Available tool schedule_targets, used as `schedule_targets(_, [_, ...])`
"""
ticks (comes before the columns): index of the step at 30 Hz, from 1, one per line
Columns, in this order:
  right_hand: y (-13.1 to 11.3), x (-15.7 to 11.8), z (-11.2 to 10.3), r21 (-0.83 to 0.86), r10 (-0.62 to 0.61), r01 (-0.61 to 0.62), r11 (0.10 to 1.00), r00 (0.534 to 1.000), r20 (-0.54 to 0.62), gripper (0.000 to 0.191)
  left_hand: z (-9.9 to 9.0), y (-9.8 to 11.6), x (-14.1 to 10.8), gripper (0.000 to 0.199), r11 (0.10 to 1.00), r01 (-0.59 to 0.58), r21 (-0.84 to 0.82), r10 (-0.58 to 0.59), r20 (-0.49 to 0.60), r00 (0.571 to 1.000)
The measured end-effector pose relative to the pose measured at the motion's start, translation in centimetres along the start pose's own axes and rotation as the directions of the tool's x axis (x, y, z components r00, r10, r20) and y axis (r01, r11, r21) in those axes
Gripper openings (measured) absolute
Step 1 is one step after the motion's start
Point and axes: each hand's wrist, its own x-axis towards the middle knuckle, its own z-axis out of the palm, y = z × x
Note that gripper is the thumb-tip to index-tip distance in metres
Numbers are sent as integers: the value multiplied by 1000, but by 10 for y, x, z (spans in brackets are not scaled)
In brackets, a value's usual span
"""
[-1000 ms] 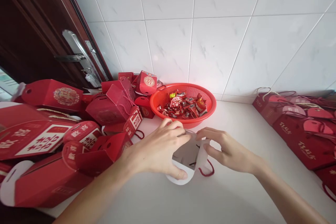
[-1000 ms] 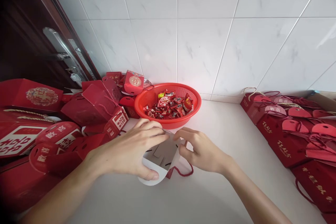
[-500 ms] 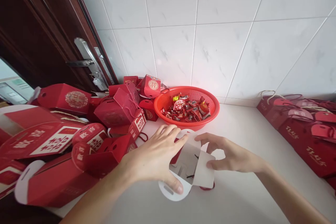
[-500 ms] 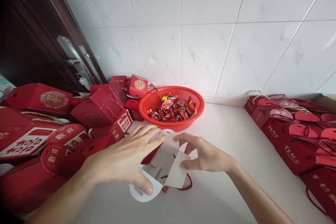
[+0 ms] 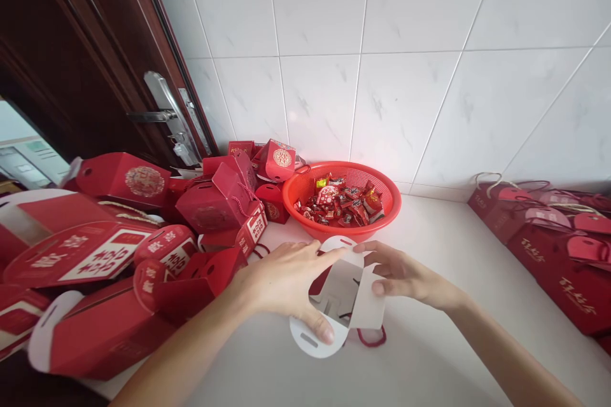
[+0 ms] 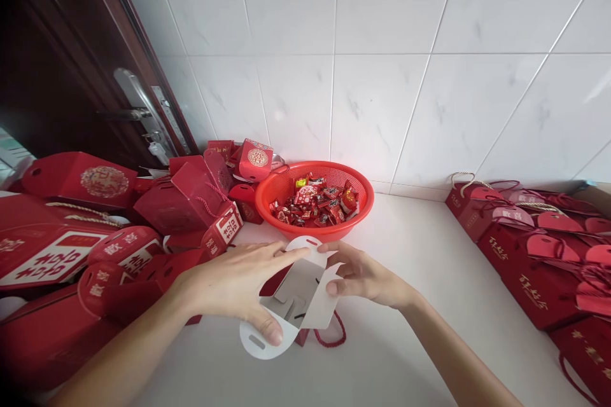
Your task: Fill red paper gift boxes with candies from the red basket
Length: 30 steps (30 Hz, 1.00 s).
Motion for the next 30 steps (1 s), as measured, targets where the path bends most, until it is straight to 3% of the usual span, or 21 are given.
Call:
schedule_targets(8, [0, 5, -3, -97, -86, 74, 992, 988, -127, 51, -5, -1, 8, 91, 997, 66, -31, -68, -41, 997])
schedule_targets(15, [-26, 11, -21, -366, -193, 107, 924, 959, -208, 41, -6, -5, 10, 110, 996, 81, -40, -81, 7, 997])
schedule_targets(18, [-41, 23, -32, -346, -280, 166, 924, 908, -312, 41, -10, -6, 7, 114, 998, 56, -35, -57, -35, 998])
schedule_targets(21, [-48, 43, -43, -250, -310, 217, 944, 844, -438, 43, -17, -7, 9, 106, 998, 45, -38, -49, -117, 992])
schedule_targets(27, [-38, 98, -61, -49, -275, 329, 943, 689, -670, 37, -37, -24, 52, 50, 970, -63, -237, -17, -319, 948])
schedule_targets(30, [-32, 118, -63, -4, -229, 323, 946, 661, -714, 29, -49, -40, 81, 35, 962, -68, -266, -48, -408, 912])
